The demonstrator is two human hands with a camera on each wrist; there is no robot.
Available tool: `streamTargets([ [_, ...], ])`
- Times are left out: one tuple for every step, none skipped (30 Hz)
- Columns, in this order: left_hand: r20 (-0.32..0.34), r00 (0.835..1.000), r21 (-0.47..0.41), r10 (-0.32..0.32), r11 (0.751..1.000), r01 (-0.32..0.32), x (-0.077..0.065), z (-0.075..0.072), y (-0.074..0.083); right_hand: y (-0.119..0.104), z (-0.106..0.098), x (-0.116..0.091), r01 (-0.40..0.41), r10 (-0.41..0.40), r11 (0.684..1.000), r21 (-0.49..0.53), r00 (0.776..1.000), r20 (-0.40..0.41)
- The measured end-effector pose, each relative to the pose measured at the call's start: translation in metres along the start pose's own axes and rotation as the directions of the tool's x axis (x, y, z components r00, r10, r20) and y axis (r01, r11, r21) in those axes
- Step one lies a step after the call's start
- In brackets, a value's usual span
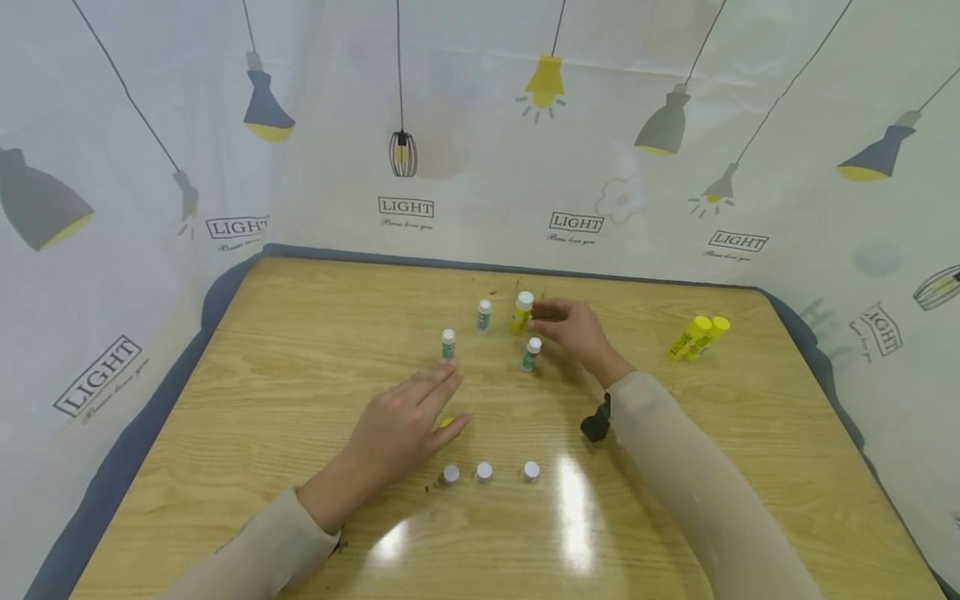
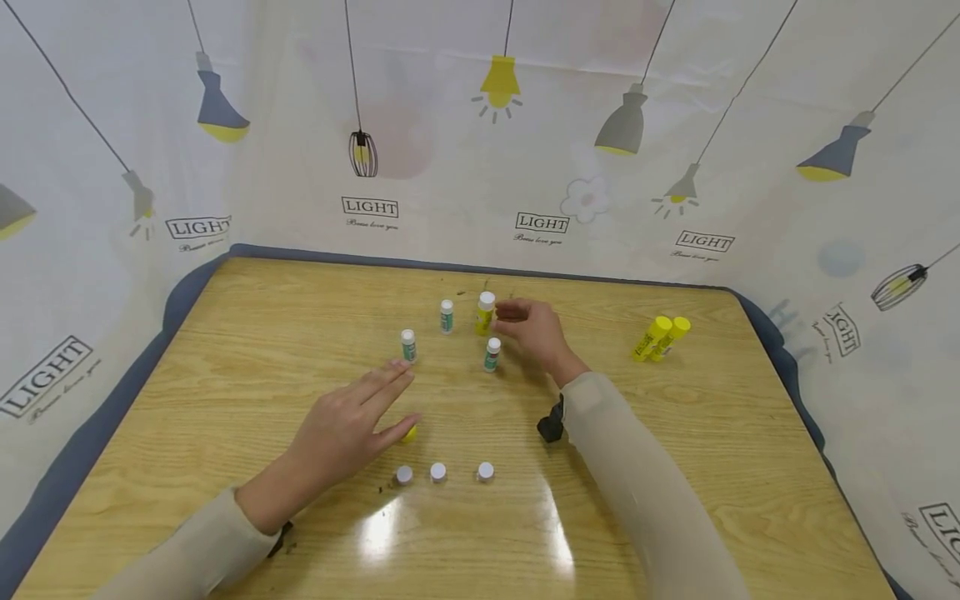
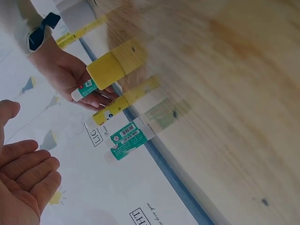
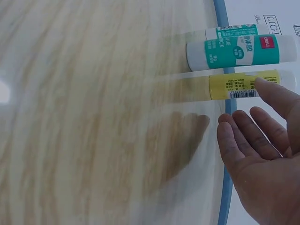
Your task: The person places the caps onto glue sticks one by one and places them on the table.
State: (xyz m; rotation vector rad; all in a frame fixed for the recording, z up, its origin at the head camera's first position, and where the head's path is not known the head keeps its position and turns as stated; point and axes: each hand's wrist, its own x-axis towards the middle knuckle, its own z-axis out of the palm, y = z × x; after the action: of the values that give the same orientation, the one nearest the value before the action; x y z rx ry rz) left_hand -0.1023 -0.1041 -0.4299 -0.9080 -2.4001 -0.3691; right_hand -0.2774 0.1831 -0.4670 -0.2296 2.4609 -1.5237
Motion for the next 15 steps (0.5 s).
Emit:
streamTargets([
  [-0.001,1.000,0.000,0.000,1.000,0.000,-0.0001,-0.0001,-0.0001,-0.0001,0.0001,0.0009,-0.005,0.005,1.000,0.003,1.000,0.004],
  [-0.001,1.000,0.001,0.001,1.000,-0.001,-0.0002,-0.0002,-0.0002,-0.0004,0.0002,0.0016,-0.010,0.010,1.000,0.006,1.000,0.007],
  [-0.002,1.000,0.002,0.003,1.000,-0.003,-0.0003,-0.0002,-0.0004,-0.0007,0.0003,0.0022,-0.014,0.014,1.000,0.003,1.000,0.011],
  [-0.004,1.000,0.005,0.005,1.000,-0.005,-0.0005,-0.0002,-0.0005,-0.0009,0.0007,0.0029,-0.018,0.018,1.000,0.004,1.000,0.013],
  [-0.005,1.000,0.007,0.007,1.000,-0.007,-0.0006,-0.0004,-0.0005,-0.0014,0.0011,0.0033,-0.019,0.019,1.000,0.005,1.000,0.013],
  [-0.007,1.000,0.010,0.009,1.000,-0.009,-0.0008,-0.0005,-0.0006,-0.0014,0.0015,0.0040,-0.019,0.019,1.000,0.003,1.000,0.015],
  [-0.009,1.000,0.013,0.011,1.000,-0.010,-0.0009,-0.0007,-0.0007,-0.0017,0.0019,0.0043,-0.019,0.019,1.000,0.007,1.000,0.015],
  [-0.009,1.000,0.014,0.012,1.000,-0.011,-0.0008,-0.0010,-0.0006,-0.0020,0.0023,0.0049,-0.018,0.018,1.000,0.009,1.000,0.018],
  [-0.009,1.000,0.016,0.012,1.000,-0.012,-0.0007,-0.0014,-0.0005,-0.0023,0.0026,0.0053,-0.017,0.016,1.000,0.011,1.000,0.019],
  [-0.009,1.000,0.017,0.013,1.000,-0.013,-0.0005,-0.0019,-0.0003,-0.0028,0.0031,0.0057,-0.016,0.016,1.000,0.012,1.000,0.017],
  [-0.007,1.000,0.017,0.013,1.000,-0.013,-0.0004,-0.0023,-0.0002,-0.0032,0.0034,0.0061,-0.016,0.016,1.000,0.015,1.000,0.017],
  [-0.006,1.000,0.016,0.012,1.000,-0.012,-0.0003,-0.0025,-0.0003,-0.0035,0.0039,0.0069,-0.016,0.015,1.000,0.017,1.000,0.018],
  [-0.005,1.000,0.016,0.012,1.000,-0.011,-0.0003,-0.0027,-0.0003,-0.0042,0.0043,0.0075,-0.016,0.016,1.000,0.022,1.000,0.019],
  [-0.004,1.000,0.017,0.011,1.000,-0.011,-0.0004,-0.0030,-0.0004,-0.0043,0.0048,0.0086,-0.016,0.015,1.000,0.023,1.000,0.023],
  [-0.003,1.000,0.018,0.010,1.000,-0.010,-0.0007,-0.0032,-0.0005,-0.0052,0.0054,0.0092,-0.018,0.017,1.000,0.024,1.000,0.025],
])
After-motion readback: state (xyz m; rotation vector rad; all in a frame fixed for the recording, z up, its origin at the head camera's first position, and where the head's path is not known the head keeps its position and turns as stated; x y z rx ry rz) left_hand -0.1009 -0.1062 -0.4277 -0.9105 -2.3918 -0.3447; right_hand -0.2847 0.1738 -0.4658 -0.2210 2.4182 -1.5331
